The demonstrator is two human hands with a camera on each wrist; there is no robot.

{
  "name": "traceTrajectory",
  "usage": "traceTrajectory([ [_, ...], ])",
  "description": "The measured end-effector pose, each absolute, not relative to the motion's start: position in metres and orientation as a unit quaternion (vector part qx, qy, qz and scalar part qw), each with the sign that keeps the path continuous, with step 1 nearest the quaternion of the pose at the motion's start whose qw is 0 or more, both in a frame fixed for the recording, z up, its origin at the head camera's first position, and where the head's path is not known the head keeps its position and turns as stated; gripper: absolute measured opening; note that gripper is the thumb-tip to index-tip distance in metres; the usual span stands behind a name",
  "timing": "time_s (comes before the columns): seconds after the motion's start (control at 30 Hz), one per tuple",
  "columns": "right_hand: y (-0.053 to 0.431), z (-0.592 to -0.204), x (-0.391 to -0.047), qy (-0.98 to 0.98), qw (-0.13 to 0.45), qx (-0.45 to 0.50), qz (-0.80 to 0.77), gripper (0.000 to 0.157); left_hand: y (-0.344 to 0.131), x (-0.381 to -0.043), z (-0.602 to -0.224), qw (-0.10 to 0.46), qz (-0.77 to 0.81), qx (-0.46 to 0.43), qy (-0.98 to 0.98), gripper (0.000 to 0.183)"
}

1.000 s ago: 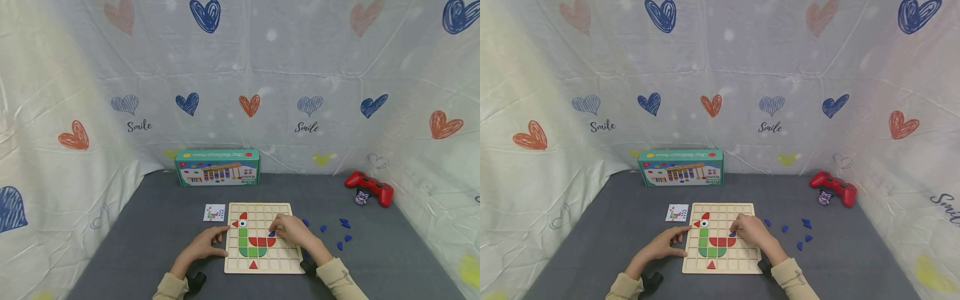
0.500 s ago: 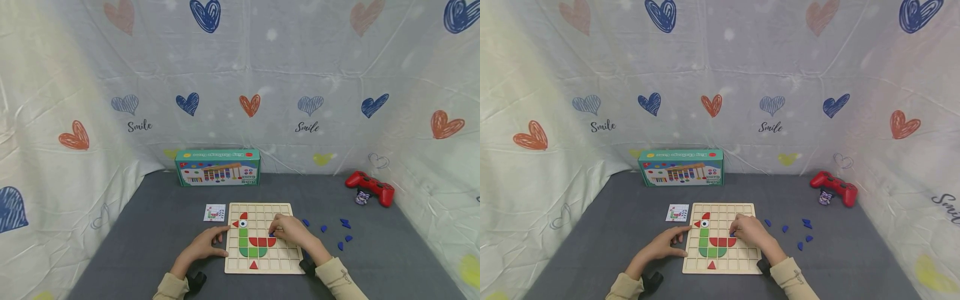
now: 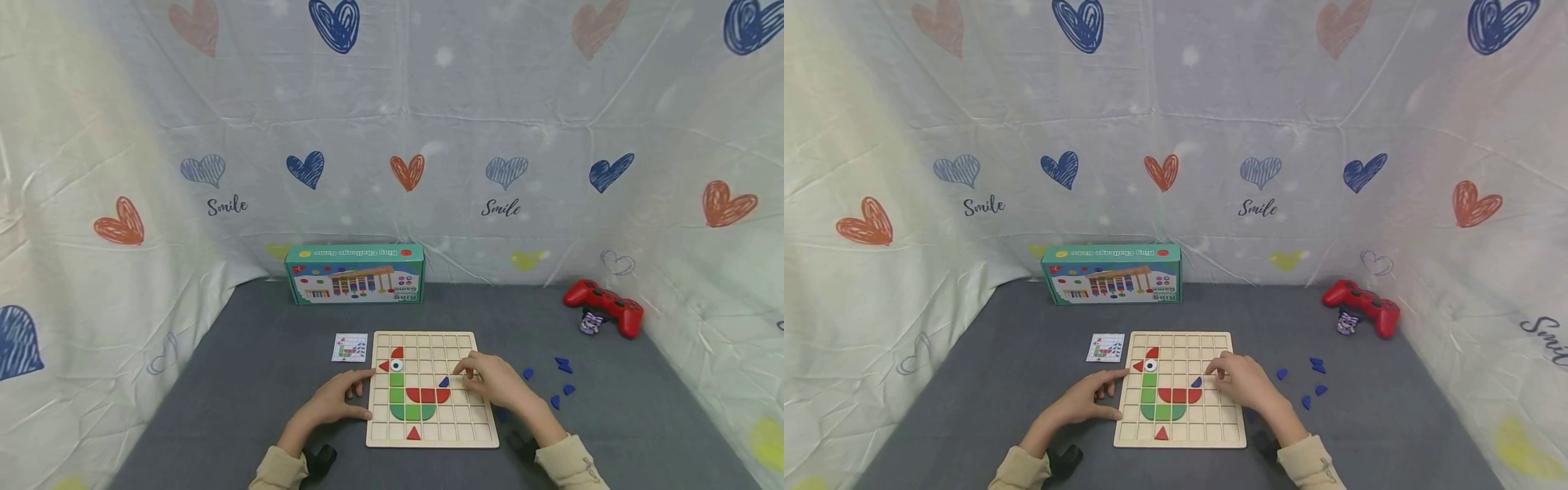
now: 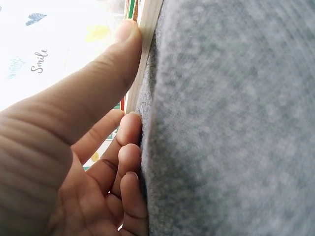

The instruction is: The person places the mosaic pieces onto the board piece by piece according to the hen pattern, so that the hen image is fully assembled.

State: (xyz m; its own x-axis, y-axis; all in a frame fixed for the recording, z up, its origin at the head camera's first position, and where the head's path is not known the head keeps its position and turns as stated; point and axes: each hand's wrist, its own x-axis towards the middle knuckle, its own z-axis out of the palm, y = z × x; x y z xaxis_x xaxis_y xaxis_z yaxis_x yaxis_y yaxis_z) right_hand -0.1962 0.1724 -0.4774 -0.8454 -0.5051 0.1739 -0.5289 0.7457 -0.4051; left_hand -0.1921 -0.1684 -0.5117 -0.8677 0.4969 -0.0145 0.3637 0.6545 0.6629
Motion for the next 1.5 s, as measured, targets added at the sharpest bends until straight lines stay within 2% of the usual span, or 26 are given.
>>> traceTrajectory([
  [0.47, 0.198, -0.48, -0.182, -0.948, 0.019, 0.225, 0.225, 0.017, -0.168, -0.191, -0.509, 0.101, 0.348, 0.237, 0.901, 0.076],
  [0.77, 0.213, -0.482, -0.173, -0.948, 0.007, 0.225, 0.224, 0.01, -0.168, -0.191, -0.511, 0.095, 0.34, 0.233, 0.906, 0.075],
  [1.07, 0.235, -0.484, -0.169, -0.92, -0.069, 0.266, 0.278, 0.008, -0.168, -0.19, -0.509, 0.097, 0.341, 0.233, 0.905, 0.075],
  [1.27, 0.242, -0.485, -0.167, -0.903, -0.111, 0.292, 0.295, 0.015, -0.168, -0.191, -0.509, 0.099, 0.34, 0.234, 0.905, 0.076],
  [1.5, 0.242, -0.486, -0.164, -0.9, -0.117, 0.297, 0.295, 0.016, -0.168, -0.192, -0.51, 0.101, 0.344, 0.238, 0.903, 0.075],
])
